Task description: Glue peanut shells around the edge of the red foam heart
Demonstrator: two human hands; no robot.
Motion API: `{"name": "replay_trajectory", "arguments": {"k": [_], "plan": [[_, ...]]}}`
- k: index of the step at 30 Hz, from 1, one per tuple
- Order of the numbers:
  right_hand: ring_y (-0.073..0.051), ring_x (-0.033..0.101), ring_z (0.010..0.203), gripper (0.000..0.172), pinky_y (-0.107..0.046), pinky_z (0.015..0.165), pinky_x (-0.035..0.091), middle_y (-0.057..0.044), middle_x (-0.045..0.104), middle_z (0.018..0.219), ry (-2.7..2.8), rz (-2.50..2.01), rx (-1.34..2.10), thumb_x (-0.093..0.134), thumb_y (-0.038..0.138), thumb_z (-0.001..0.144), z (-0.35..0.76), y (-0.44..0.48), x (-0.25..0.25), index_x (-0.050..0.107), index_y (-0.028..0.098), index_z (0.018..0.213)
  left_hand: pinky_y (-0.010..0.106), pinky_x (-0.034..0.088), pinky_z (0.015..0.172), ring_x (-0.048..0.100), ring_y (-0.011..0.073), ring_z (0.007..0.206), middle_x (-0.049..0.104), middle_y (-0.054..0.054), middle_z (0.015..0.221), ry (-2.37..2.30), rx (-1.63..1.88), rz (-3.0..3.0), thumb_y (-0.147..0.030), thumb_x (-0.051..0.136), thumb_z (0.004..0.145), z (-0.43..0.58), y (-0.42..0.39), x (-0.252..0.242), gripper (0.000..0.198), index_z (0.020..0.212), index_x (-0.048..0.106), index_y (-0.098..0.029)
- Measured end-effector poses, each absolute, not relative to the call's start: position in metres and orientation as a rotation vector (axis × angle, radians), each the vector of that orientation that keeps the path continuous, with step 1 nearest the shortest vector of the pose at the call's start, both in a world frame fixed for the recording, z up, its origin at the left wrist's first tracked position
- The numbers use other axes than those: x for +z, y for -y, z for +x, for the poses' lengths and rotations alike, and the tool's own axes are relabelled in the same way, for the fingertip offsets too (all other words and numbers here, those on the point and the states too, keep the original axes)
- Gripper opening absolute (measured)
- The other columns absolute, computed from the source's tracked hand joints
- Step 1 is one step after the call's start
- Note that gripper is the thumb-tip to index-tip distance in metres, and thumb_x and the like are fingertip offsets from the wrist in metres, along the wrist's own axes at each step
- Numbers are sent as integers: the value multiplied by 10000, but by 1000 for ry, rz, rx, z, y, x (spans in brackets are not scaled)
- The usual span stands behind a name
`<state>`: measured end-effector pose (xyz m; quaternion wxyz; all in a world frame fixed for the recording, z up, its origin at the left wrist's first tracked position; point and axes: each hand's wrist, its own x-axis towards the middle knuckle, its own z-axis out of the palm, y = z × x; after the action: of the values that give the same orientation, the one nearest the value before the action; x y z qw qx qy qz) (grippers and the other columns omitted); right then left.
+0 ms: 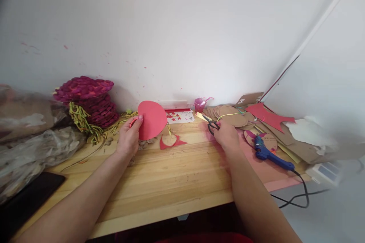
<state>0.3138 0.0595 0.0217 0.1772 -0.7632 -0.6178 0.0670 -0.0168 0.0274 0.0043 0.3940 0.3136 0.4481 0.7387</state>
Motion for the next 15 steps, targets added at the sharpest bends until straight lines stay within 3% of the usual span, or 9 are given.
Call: {"name": "replay_trajectory", "arguments": {"k": [6,11,15], "plan": [[-236,648,1067,277,-466,942,521,-97,678,1198,1903,-2009,125,629,373,961,299,-54,25,665,178,1154,254,463,689,601,162,721,690,14,775,-1104,1859,755,-641,847,580,-17,-29,7,549,855,725,-182],[-197,685,857,393,-390,810,558,-63,728,1019,2247,-1612,419,741,431,865,258,-43,16,681,178,1160,294,490,605,640,195,632,703,46,721,-1038,1600,812,-665,857,542,-12,-21,13,590,845,729,-175],[-190,672,899,252,-389,825,561,-49,709,1033,2380,-1356,540,627,413,964,237,-47,7,694,180,1034,289,450,496,616,197,538,723,91,691,-981,1205,1097,-611,853,610,-1,-2,15,484,781,779,-164]]}}
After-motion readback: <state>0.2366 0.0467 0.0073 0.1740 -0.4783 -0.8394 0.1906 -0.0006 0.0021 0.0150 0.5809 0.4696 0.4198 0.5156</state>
